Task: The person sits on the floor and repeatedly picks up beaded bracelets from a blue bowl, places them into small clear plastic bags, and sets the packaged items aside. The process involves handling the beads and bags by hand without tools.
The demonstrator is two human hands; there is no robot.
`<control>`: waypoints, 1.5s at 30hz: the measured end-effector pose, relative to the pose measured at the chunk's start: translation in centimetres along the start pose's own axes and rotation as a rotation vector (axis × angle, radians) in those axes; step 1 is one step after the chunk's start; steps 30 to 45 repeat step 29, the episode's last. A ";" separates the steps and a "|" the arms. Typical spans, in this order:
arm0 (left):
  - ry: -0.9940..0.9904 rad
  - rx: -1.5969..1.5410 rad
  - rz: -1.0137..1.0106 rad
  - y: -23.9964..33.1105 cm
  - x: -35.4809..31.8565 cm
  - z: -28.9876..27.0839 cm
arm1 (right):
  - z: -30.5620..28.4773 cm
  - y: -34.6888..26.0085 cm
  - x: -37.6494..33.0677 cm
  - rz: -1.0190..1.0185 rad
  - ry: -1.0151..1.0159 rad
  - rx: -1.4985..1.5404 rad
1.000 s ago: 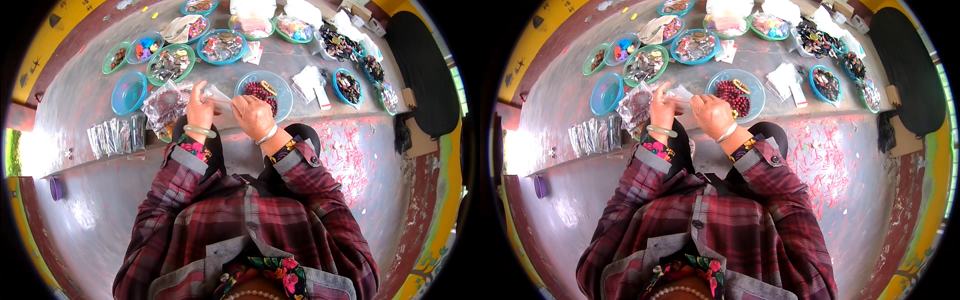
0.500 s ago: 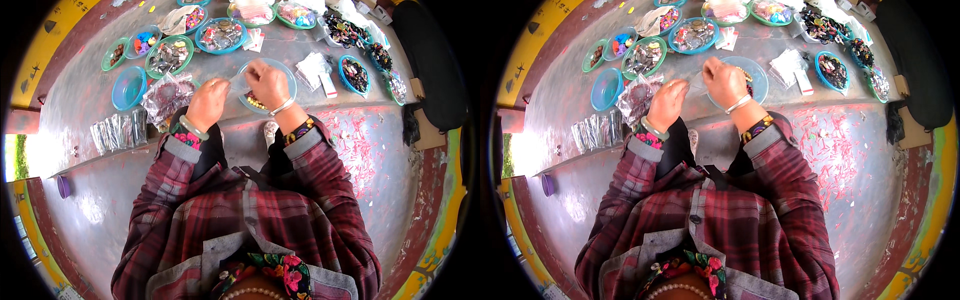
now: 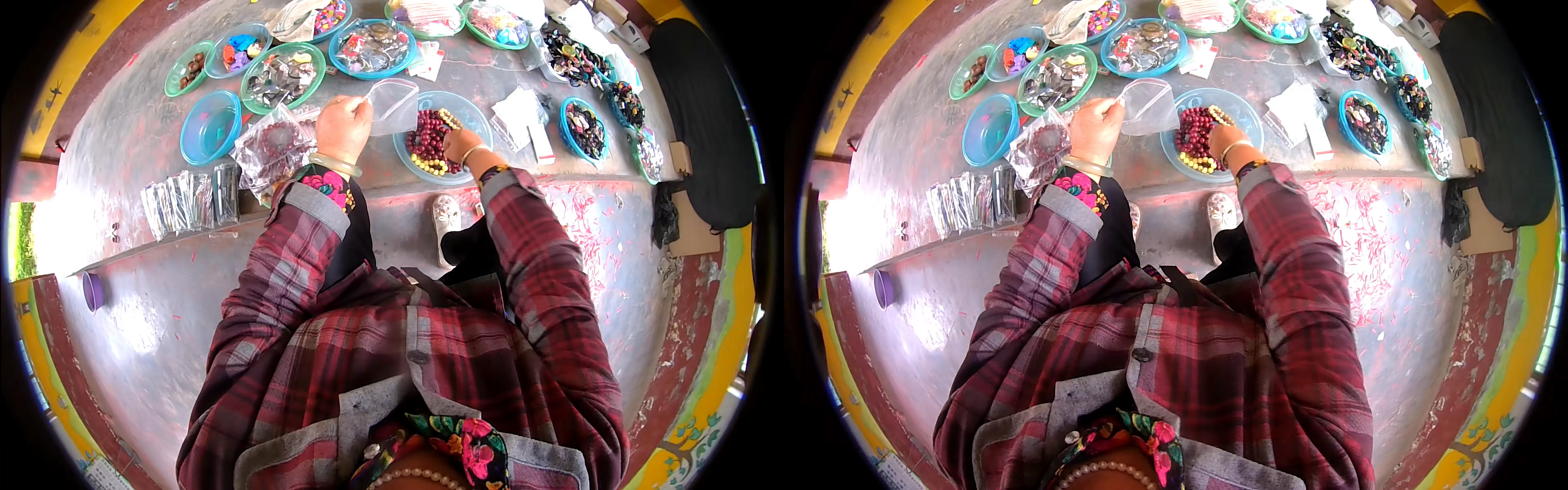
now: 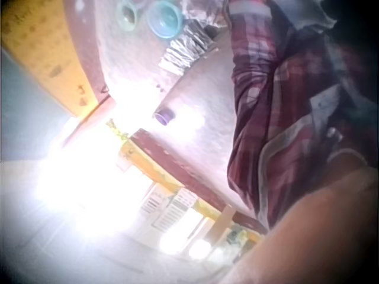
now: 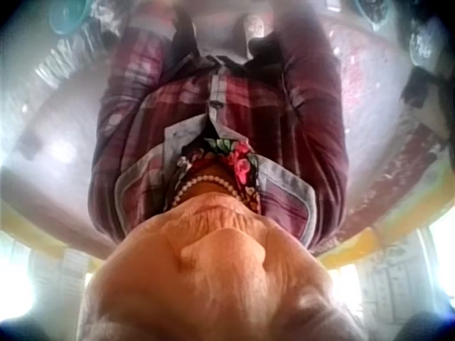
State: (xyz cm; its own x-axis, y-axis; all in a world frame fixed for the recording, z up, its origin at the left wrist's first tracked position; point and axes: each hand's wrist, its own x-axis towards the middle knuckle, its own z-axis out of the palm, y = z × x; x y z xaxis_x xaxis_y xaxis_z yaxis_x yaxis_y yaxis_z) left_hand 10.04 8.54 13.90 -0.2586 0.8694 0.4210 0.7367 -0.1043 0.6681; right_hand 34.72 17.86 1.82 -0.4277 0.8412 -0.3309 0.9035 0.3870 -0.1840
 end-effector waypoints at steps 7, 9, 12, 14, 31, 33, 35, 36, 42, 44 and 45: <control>-0.007 -0.034 0.001 -0.2 -0.2 1.0 | 4.3 -2.4 -0.7 0.239 -0.076 -0.034; -0.021 -0.016 0.000 -0.3 -0.1 1.0 | 4.6 -2.9 -0.7 0.265 -0.046 -0.011; -0.010 -0.010 0.004 -0.5 -0.1 0.9 | 4.4 -3.2 -0.8 0.272 -0.004 0.048; 0.002 -0.016 0.004 -0.4 -0.1 1.0 | 3.7 -2.4 0.2 0.279 0.011 0.106; -0.223 0.106 -0.038 -1.1 -0.1 2.0 | -15.0 -1.4 -4.5 -0.111 0.119 0.881; -0.223 0.106 -0.038 -1.1 -0.1 2.0 | -15.0 -1.4 -4.5 -0.111 0.119 0.881; -0.223 0.106 -0.038 -1.1 -0.1 2.0 | -15.0 -1.4 -4.5 -0.111 0.119 0.881; -0.223 0.106 -0.038 -1.1 -0.1 2.0 | -15.0 -1.4 -4.5 -0.111 0.119 0.881; -0.223 0.106 -0.038 -1.1 -0.1 2.0 | -15.0 -1.4 -4.5 -0.111 0.119 0.881; -0.223 0.106 -0.038 -1.1 -0.1 2.0 | -15.0 -1.4 -4.5 -0.111 0.119 0.881; -0.223 0.106 -0.038 -1.1 -0.1 2.0 | -15.0 -1.4 -4.5 -0.111 0.119 0.881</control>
